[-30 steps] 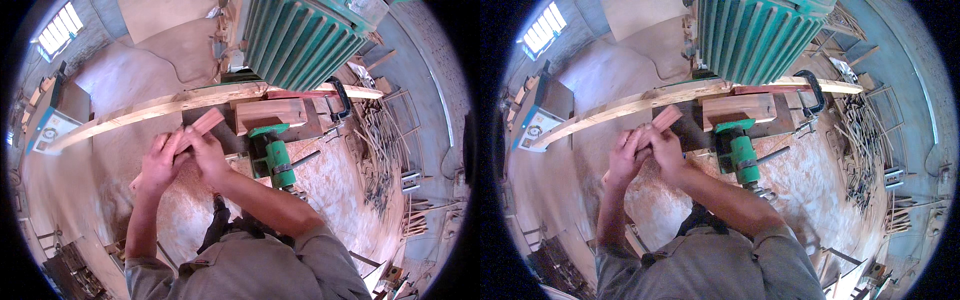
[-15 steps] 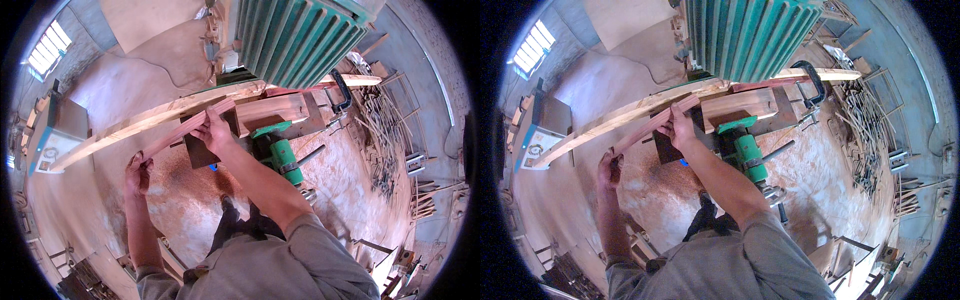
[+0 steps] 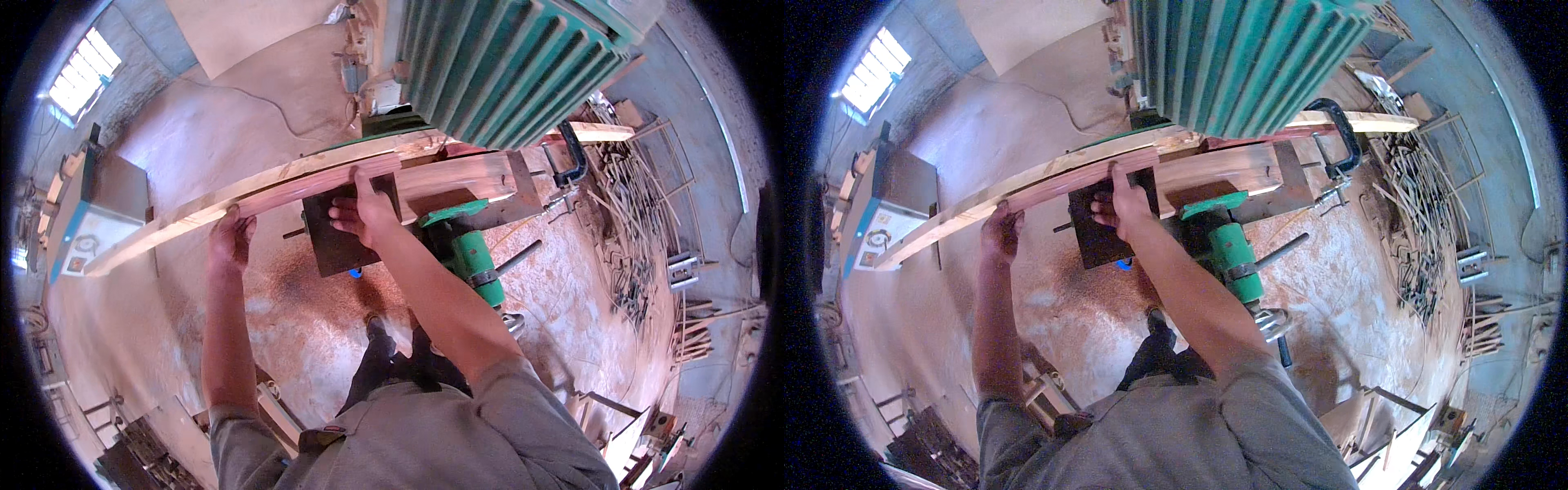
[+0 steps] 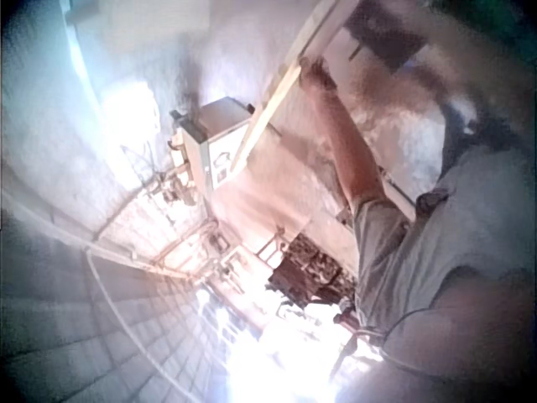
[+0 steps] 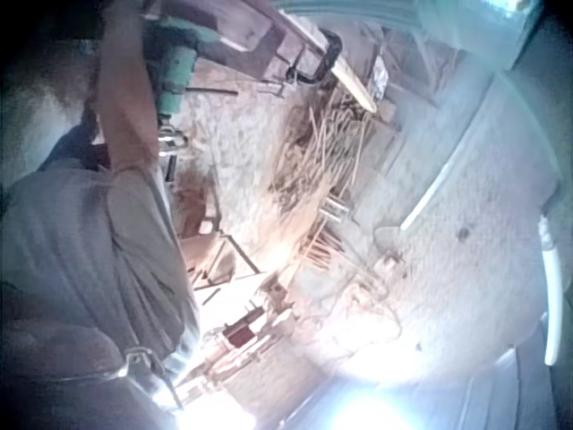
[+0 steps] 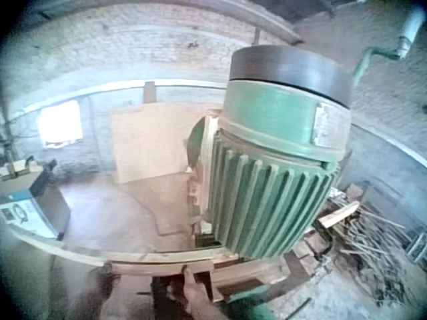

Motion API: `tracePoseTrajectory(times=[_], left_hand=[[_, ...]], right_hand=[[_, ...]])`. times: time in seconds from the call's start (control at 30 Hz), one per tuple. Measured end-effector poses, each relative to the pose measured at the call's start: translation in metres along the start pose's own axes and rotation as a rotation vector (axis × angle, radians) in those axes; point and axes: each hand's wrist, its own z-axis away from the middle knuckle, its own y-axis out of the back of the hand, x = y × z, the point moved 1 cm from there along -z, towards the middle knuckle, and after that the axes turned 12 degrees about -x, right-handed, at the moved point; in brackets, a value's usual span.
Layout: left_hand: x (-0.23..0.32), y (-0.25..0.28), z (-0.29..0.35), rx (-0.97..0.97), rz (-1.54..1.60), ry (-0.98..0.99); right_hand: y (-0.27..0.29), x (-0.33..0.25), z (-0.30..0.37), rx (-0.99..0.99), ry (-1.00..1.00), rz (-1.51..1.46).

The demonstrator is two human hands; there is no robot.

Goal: The person repeatedly picks up rectangular wooden planks from a workbench and moves them to a green spindle moulder machine. They feed each plank through the machine to shape its edges, then return to the workbench to select the next piece. The process involves handling the wood by hand and operating the machine's controls.

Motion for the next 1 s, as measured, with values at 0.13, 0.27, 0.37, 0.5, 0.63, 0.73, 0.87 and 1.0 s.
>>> tracePoseTrajectory(times=[0.13, 0.27, 0.37, 0.5, 0.63, 0.73, 0.87, 1.0], left_hand=[[-0.014, 0.015, -0.016, -0.032, 0.035, -0.006], [-0.02, 0.021, -0.024, 0.046, -0.017, 0.049], [-0.021, 0.019, -0.027, 0.076, -0.035, 0.011], [-0.031, 0.006, -0.025, 0.068, -0.066, 0.043], [-0.053, -0.035, -0.029, 0.027, 0.003, 0.051], [-0.062, -0.057, -0.028, 0.022, 0.015, 0.038], [-0.075, -0.069, -0.031, 0.024, 0.031, 0.008], [-0.08, -0.063, -0.037, 0.051, 0.018, 0.011]], right_hand=[[-0.002, 0.013, 0.058, -0.25, 0.037, 0.164], [-0.011, 0.007, 0.141, -0.48, 0.157, 0.397], [0.005, -0.014, 0.191, -0.477, 0.385, 0.603], [0.065, -0.04, 0.224, -0.308, 0.492, 0.531], [0.132, -0.057, 0.243, -0.008, 0.643, 0.619], [0.174, -0.071, 0.254, 0.097, 0.684, 0.425], [0.223, -0.079, 0.254, 0.341, 0.727, 0.492], [0.251, -0.078, 0.245, 0.444, 0.734, 0.474]])
